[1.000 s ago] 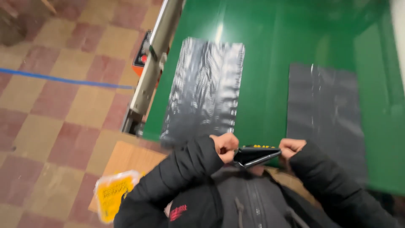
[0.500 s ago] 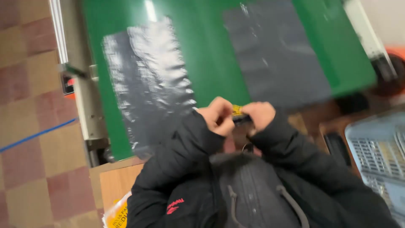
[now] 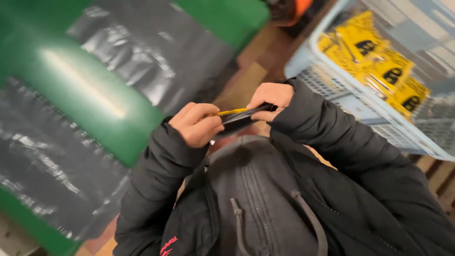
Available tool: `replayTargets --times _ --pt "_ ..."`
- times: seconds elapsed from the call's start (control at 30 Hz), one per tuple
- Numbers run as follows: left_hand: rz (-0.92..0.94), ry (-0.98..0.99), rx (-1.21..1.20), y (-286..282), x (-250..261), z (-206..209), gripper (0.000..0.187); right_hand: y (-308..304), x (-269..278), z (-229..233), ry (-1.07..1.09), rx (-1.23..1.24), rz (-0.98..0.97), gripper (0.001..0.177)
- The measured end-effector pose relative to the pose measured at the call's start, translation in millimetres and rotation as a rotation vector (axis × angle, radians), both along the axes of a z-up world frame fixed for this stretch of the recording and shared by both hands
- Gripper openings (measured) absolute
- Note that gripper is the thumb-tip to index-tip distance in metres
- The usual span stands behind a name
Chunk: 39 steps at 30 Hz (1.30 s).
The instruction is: Folding plastic bags, inserting them into printed plastic sleeves, and heat-sealing the finished packages.
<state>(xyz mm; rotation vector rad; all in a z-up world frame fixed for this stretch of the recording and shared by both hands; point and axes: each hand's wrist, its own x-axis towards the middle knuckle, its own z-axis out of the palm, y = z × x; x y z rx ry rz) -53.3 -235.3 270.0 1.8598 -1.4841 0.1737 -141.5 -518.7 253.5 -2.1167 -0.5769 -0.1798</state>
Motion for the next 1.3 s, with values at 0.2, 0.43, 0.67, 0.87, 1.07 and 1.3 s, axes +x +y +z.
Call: replayTargets --times 0.2,0.43,0.67,0.87,1.07,1.3 --pt "-0.15 0.073 -0.022 -84 -18 -36 0.014 -94 -63 9 -0.056 -0.008 0.011 0.016" --pt "-0.186 -0.023 -0.052 -158 -50 -7 0.018 -119 -83 47 -0.278 -0.087 -0.041 0.037" --pt "-0.291 -0.144 -0.03 -182 -61 9 0.021 -150 -95 -12 -0.227 -0.507 0.021 0.026" --pt "-0.3 -0.104 -0.095 -180 -54 13 0.025 -184 -101 -13 -0.201 -0.308 0.003 0.019" --pt "-0.318 -0.127 -0.162 -189 -54 11 0.029 -154 -88 -1 -0.352 -0.287 0.004 0.017" --pt "-0.332 -0.108 -0.157 -180 -63 -10 0.033 -185 -100 -5 -0.406 -0.348 0.039 0.025"
